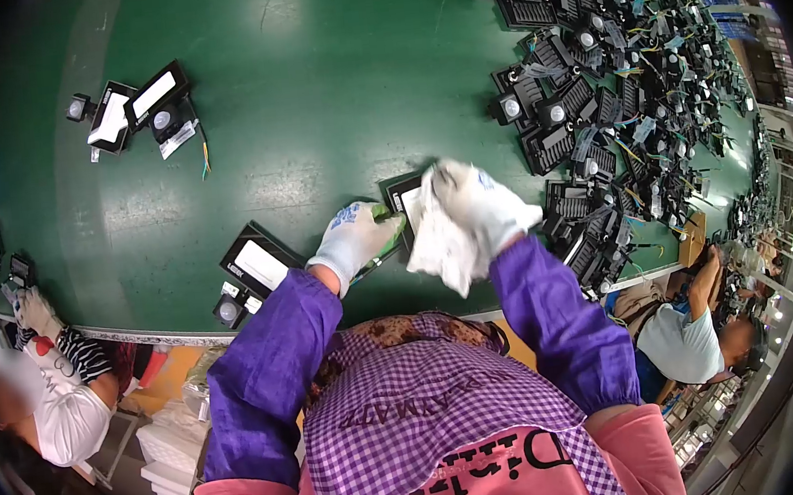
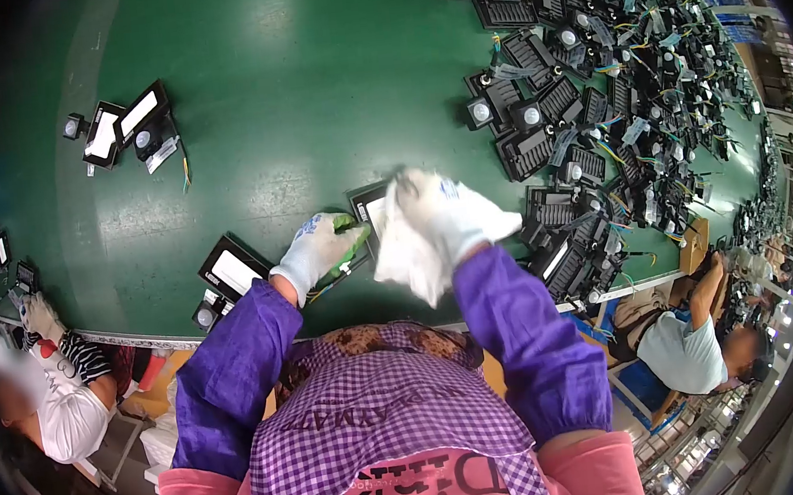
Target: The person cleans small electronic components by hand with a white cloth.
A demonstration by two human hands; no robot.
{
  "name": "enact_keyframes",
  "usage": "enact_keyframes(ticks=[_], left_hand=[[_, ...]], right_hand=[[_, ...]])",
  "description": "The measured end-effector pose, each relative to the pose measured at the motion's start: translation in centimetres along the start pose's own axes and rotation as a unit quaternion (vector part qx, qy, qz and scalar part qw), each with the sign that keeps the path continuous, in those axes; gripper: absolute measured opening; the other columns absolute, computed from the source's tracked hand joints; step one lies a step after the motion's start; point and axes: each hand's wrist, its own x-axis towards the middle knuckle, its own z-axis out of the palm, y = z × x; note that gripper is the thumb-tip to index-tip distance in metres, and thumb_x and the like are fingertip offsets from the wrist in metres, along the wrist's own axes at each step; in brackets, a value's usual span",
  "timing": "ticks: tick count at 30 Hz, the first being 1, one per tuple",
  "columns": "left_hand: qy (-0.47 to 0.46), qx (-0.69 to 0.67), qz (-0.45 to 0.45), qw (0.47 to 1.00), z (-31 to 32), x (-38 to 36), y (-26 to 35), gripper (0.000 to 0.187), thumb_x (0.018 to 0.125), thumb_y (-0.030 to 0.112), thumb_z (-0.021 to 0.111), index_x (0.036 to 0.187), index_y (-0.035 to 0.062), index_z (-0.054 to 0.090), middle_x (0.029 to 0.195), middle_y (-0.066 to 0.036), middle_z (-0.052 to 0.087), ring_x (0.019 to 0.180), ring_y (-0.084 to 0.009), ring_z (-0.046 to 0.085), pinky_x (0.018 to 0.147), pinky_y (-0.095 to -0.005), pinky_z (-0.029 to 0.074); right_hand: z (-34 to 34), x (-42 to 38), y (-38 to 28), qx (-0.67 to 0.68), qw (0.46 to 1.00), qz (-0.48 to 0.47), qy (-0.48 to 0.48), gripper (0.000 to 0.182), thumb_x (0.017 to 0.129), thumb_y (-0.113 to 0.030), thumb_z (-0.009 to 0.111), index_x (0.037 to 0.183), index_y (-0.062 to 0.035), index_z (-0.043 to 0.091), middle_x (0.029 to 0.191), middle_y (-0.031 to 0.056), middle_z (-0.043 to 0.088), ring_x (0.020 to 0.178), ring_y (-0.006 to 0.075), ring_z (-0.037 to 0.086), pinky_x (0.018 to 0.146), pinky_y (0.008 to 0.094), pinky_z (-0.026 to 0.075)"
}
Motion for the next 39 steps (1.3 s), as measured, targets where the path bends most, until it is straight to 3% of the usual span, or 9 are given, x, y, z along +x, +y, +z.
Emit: enact_keyframes(ticks=[7,11,19,25,26,28,30,34,39], left_hand=[[-0.007,-0.016,-0.016,1.000,0.3,0.3,-0.2,0.047,0.089,0.042,0.065,0.109,0.0003,0.069,0.095,-0.020,0.071,0.087,-0.0322,0.069,0.081,-0.0380,0.053],[-0.019,-0.025,-0.018,0.999,0.4,0.6,-0.6,0.044,0.088,0.038,0.066,0.110,0.0003,0.069,0.094,-0.017,0.071,0.084,-0.0257,0.068,0.078,-0.0358,0.053],[-0.036,-0.052,-0.014,0.998,-0.2,0.5,-0.8,0.041,0.083,0.033,0.067,0.109,0.0019,0.069,0.103,-0.019,0.071,0.096,-0.0328,0.067,0.085,-0.0379,0.052],[-0.031,-0.035,0.019,0.999,-0.4,0.6,-0.5,0.038,0.084,0.028,0.069,0.111,0.0005,0.068,0.102,-0.016,0.072,0.091,-0.0275,0.068,0.083,-0.0359,0.053],[-0.030,-0.030,0.017,0.999,-0.4,0.6,-0.6,0.038,0.084,0.028,0.070,0.111,0.0009,0.068,0.102,-0.017,0.072,0.091,-0.0282,0.068,0.083,-0.0362,0.053],[-0.030,-0.019,0.014,0.999,-0.3,0.8,-0.7,0.038,0.084,0.028,0.070,0.111,0.0016,0.069,0.102,-0.018,0.071,0.092,-0.0296,0.068,0.083,-0.0367,0.053],[-0.023,-0.030,0.014,0.999,0.2,1.3,-1.3,0.037,0.083,0.030,0.069,0.109,0.0037,0.069,0.100,-0.019,0.071,0.092,-0.0324,0.068,0.083,-0.0380,0.052],[-0.015,-0.011,0.025,1.000,-0.4,0.3,-0.2,0.039,0.084,0.033,0.066,0.109,0.0039,0.069,0.101,-0.022,0.070,0.094,-0.0360,0.068,0.085,-0.0402,0.052],[-0.005,-0.009,0.017,1.000,-0.4,0.2,-0.3,0.040,0.084,0.034,0.065,0.110,0.0037,0.069,0.104,-0.024,0.068,0.100,-0.0403,0.065,0.088,-0.0420,0.051]], right_hand=[[1.6,-1.6,3.2,-0.033,0.997,0.017,-0.063,0.034,0.094,-0.033,0.051,0.117,-0.0118,0.064,0.113,0.0179,0.068,0.104,0.0371,0.065,0.091,0.0423,0.050],[-0.7,-1.2,-1.8,-0.053,0.998,0.019,-0.019,0.029,0.098,-0.030,0.046,0.109,-0.0091,0.062,0.105,0.0193,0.068,0.100,0.0399,0.064,0.086,0.0444,0.050],[2.5,-1.6,-3.7,-0.101,0.981,-0.165,0.008,0.022,0.093,-0.026,0.054,0.106,-0.0082,0.056,0.101,0.0221,0.065,0.099,0.0396,0.064,0.085,0.0457,0.049],[1.0,-0.2,-2.1,-0.030,0.997,-0.016,-0.075,0.035,0.091,-0.034,0.058,0.116,-0.0094,0.062,0.110,0.0198,0.068,0.104,0.0353,0.065,0.090,0.0410,0.049],[2.6,-0.3,-0.5,0.004,0.997,-0.072,0.000,0.038,0.087,-0.038,0.068,0.099,-0.0026,0.063,0.089,0.0176,0.069,0.081,0.0318,0.065,0.074,0.0403,0.050],[1.4,-0.7,-2.9,0.020,0.997,0.006,-0.069,0.040,0.088,-0.035,0.062,0.118,-0.0089,0.063,0.109,0.0183,0.069,0.102,0.0355,0.066,0.088,0.0406,0.051],[1.9,0.6,-4.4,0.041,0.999,-0.011,-0.016,0.032,0.088,-0.032,0.068,0.098,-0.0015,0.064,0.084,0.0156,0.069,0.074,0.0279,0.063,0.071,0.0382,0.050],[2.3,1.0,-3.1,0.077,0.995,0.036,-0.052,0.025,0.087,-0.026,0.070,0.094,-0.0026,0.066,0.081,0.0093,0.068,0.071,0.0167,0.060,0.068,0.0360,0.049],[2.1,-0.2,-4.5,0.094,0.995,0.044,-0.014,0.028,0.087,-0.029,0.068,0.094,-0.0018,0.066,0.076,0.0112,0.066,0.066,0.0204,0.056,0.065,0.0379,0.049]])
